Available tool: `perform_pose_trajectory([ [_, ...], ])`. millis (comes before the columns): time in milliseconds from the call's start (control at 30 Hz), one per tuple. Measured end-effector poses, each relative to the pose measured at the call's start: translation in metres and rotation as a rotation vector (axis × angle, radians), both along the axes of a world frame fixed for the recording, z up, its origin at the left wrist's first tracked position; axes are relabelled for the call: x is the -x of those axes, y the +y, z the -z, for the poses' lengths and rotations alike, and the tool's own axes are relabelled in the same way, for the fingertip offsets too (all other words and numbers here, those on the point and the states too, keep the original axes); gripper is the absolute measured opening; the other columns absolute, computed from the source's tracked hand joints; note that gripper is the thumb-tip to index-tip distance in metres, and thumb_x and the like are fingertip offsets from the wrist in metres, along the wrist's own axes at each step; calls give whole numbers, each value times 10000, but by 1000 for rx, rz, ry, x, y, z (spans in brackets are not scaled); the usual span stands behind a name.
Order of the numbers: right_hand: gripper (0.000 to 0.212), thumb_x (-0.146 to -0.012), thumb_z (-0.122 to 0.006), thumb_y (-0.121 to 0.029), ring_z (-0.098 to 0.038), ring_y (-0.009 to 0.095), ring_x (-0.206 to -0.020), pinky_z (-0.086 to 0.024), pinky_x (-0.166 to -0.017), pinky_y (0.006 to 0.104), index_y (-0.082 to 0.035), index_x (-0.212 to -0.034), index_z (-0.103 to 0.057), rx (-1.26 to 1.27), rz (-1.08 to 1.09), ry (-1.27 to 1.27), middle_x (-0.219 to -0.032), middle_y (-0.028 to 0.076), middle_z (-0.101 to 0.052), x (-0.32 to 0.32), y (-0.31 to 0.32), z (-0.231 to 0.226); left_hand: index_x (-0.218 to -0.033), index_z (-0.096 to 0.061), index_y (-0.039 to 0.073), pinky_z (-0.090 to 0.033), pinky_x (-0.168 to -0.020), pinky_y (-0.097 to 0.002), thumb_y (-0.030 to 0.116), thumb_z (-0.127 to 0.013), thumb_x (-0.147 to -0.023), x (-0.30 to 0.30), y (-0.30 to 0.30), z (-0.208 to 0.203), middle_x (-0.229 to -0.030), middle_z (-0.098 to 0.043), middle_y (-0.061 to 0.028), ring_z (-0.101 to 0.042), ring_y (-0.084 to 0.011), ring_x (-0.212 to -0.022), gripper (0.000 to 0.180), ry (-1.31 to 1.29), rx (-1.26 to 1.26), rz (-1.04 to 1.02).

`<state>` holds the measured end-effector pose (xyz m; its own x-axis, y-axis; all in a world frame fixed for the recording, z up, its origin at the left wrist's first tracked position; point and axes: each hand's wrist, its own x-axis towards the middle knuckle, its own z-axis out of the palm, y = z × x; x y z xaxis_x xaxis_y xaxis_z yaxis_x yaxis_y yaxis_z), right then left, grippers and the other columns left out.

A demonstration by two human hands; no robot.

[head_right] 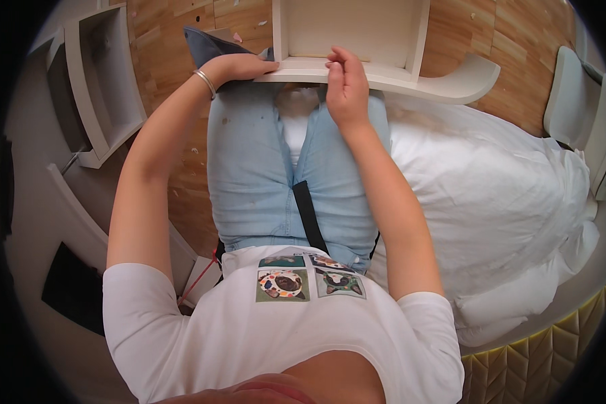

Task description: The person wipes a white bedside table and its open drawer with a dark cloth, then cleans a dark rectangular object and a white shelf unit. The person moves between surfaces, wiping them methodically.

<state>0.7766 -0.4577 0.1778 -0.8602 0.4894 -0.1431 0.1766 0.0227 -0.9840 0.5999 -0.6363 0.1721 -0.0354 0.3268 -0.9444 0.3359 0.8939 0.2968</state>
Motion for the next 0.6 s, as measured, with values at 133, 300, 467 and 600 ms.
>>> perform_pose_trajectory([
  [133, 282, -996, -450, -129, -617, 178, -940, -502, -863, 307, -5, -1224, -559, 60, 87, 29, -1093, 115, -617, -3, 10, 1, -1167, -582, -54, -422, -985, -444, 511, -299, -997, -17, 8, -35, -1231, -590, -279, -562, -444, -1114, 655, 183, -45, 47],
  [300, 275, -991, -455, -130, -616, 184, -939, -500, -856, 312, -2, -1209, -565, 28, 39, 28, -1087, 117, -617, -5, 8, 3, -1218, -611, 27, -394, -1043, -440, 427, -311, -994, 2, -18, -37, -1265, -614, -189, -571, -358, -1164, 548, 268, -51, 377],
  [467, 255, -978, -481, -142, -619, 196, -920, -501, -821, 317, -9, -1166, -591, -9, 3, -10, -1047, 115, -630, -5, 5, 3, -1256, -649, 79, -161, -1171, -498, 343, -344, -936, 26, -25, -4, -1361, -586, -105, -406, -286, -1382, 515, 470, 200, 701],
  [600, 242, -970, -491, -144, -622, 203, -896, -500, -808, 319, -13, -1138, -606, -51, -22, -20, -1023, 115, -638, -5, 4, 4, -1324, -608, 106, -131, -1165, -511, 339, -356, -923, 21, -16, 23, -1393, -557, -123, -411, -311, -1382, 529, 428, 272, 579],
])
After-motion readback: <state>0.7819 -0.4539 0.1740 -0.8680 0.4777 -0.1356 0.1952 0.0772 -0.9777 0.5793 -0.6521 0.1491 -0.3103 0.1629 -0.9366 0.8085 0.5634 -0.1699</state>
